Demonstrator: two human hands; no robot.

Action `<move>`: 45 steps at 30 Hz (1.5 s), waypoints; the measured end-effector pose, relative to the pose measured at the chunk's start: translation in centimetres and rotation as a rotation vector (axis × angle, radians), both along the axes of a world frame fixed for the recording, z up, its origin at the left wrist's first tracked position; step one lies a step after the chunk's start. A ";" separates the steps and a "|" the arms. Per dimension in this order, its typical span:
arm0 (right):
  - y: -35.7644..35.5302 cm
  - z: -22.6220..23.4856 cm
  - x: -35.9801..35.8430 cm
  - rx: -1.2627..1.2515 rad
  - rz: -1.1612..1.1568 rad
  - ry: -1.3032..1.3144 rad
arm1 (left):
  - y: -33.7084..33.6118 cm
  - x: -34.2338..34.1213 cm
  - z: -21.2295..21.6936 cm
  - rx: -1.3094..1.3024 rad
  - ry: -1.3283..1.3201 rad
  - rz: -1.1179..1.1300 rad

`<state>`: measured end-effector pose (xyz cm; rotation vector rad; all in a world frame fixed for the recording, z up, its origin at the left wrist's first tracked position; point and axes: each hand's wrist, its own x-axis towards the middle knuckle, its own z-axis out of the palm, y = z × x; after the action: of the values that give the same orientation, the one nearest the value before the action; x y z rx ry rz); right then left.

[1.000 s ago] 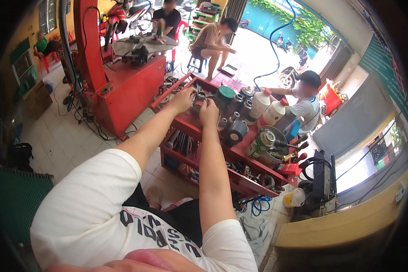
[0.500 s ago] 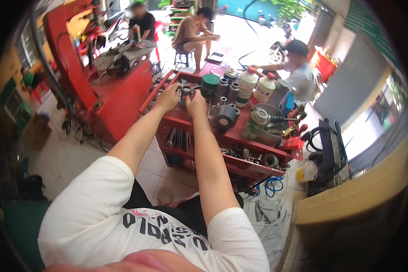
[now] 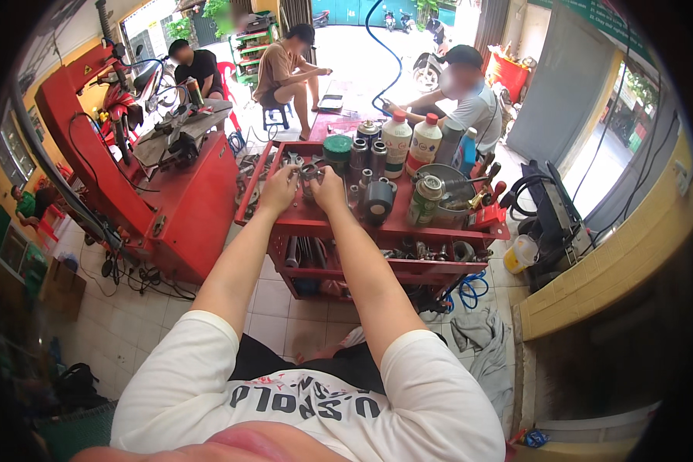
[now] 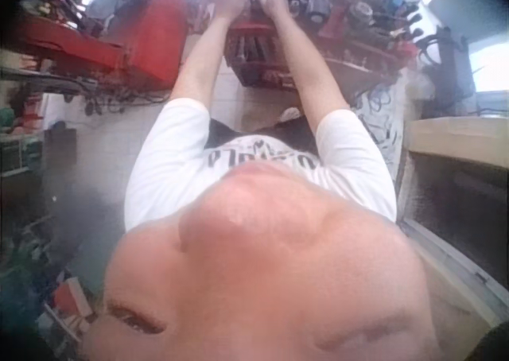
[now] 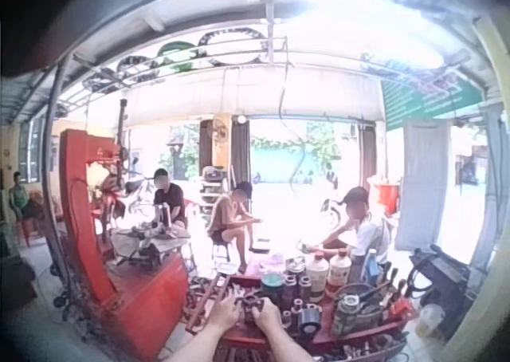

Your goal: The person assembles small mechanical components on a red workbench. They handle a cylindrical metal part and a small ring, fitting them together by hand. The person repeatedly picks up, aligns, and inserts the ring into the cylinder, manipulating the parts with both hands.

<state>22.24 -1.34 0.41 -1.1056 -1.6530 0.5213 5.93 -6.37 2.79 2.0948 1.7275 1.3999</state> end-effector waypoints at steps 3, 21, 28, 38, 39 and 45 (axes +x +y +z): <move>1.4 -0.5 0.9 0.026 -0.069 0.067 | 0.1 1.0 0.7 -0.059 0.072 0.091; 0.1 0.5 0.9 0.038 -0.179 0.180 | -0.6 0.6 0.1 -0.363 0.696 0.083; 0.5 0.3 1.0 0.062 -0.163 0.162 | 0.1 0.4 -0.5 -0.259 0.560 0.018; 0.1 0.5 0.6 0.074 -0.111 0.083 | 0.9 -1.2 -0.7 0.011 -0.376 0.001; 0.2 0.2 1.1 0.078 -0.109 0.072 | 0.9 -0.6 -0.7 0.020 -0.377 -0.009; -0.9 1.3 -0.1 0.081 -0.003 -0.014 | 0.6 -1.5 -0.4 0.167 -0.419 -0.020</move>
<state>22.12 -2.25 1.70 -1.0540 -1.6696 0.4417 4.42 -5.75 2.38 1.7122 1.4623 1.8682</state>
